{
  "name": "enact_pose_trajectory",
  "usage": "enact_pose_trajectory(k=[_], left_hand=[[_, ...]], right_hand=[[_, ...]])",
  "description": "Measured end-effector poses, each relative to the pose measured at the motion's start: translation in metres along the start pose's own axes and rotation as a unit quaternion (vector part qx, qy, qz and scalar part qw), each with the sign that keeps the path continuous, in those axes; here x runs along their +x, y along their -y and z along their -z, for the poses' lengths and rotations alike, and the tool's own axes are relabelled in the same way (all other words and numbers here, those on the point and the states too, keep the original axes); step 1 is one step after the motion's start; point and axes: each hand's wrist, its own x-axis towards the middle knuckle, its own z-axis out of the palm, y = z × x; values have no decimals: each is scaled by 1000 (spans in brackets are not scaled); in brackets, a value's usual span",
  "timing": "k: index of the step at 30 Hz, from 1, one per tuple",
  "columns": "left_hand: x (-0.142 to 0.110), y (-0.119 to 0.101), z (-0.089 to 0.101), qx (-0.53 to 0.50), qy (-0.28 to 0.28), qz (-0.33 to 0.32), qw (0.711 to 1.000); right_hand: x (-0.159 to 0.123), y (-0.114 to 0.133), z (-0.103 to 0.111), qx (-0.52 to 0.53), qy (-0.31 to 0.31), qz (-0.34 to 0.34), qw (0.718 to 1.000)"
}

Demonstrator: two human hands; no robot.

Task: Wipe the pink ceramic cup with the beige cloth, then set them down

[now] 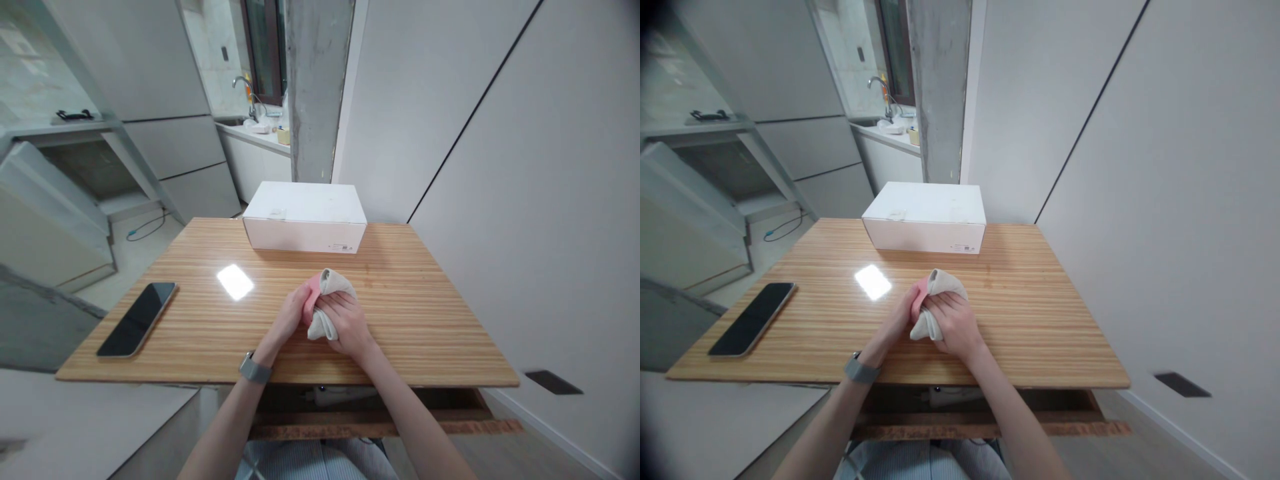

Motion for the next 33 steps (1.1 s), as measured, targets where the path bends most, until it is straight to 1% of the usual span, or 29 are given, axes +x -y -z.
enact_pose_trajectory(k=[3,5,7,9,12,14,15,16,19,22,25,28,30,31,33], left_hand=[[-5,0,-3,-43,23,-19,999],[-9,-1,-6,-93,37,-13,995],[-13,-5,-7,-138,50,2,989],[-15,-12,-6,-174,58,12,983],[-14,-19,-2,-216,53,47,974],[-10,-18,1,-219,48,77,972],[-8,-16,2,-209,47,82,973],[-6,-13,3,-190,44,77,978],[-2,-3,4,-116,19,34,993],[-1,2,3,-65,1,-3,998],[-5,2,-2,-78,9,-24,997],[-11,-3,-6,-129,46,-14,991],[-14,-8,-6,-149,71,-2,986],[-15,-9,-5,-151,74,1,986],[-13,-9,-2,-147,56,-1,988]], right_hand=[[1,2,-2,9,-50,-49,998],[5,5,-3,18,-99,-80,992],[9,8,-4,19,-129,-101,986],[13,11,-4,8,-123,-91,988],[14,16,-6,-15,-60,-32,998],[13,17,-8,-18,-21,1,1000],[12,17,-10,-14,-12,10,1000],[11,17,-11,-8,-12,14,1000],[6,13,-13,8,-31,1,999],[3,10,-12,-1,-41,-22,999],[3,9,-8,-10,-64,-58,996],[7,8,-5,-5,-110,-82,990],[9,6,-4,-8,-124,-78,989],[10,5,-4,-12,-122,-68,990],[10,5,-5,-21,-105,-40,993]])
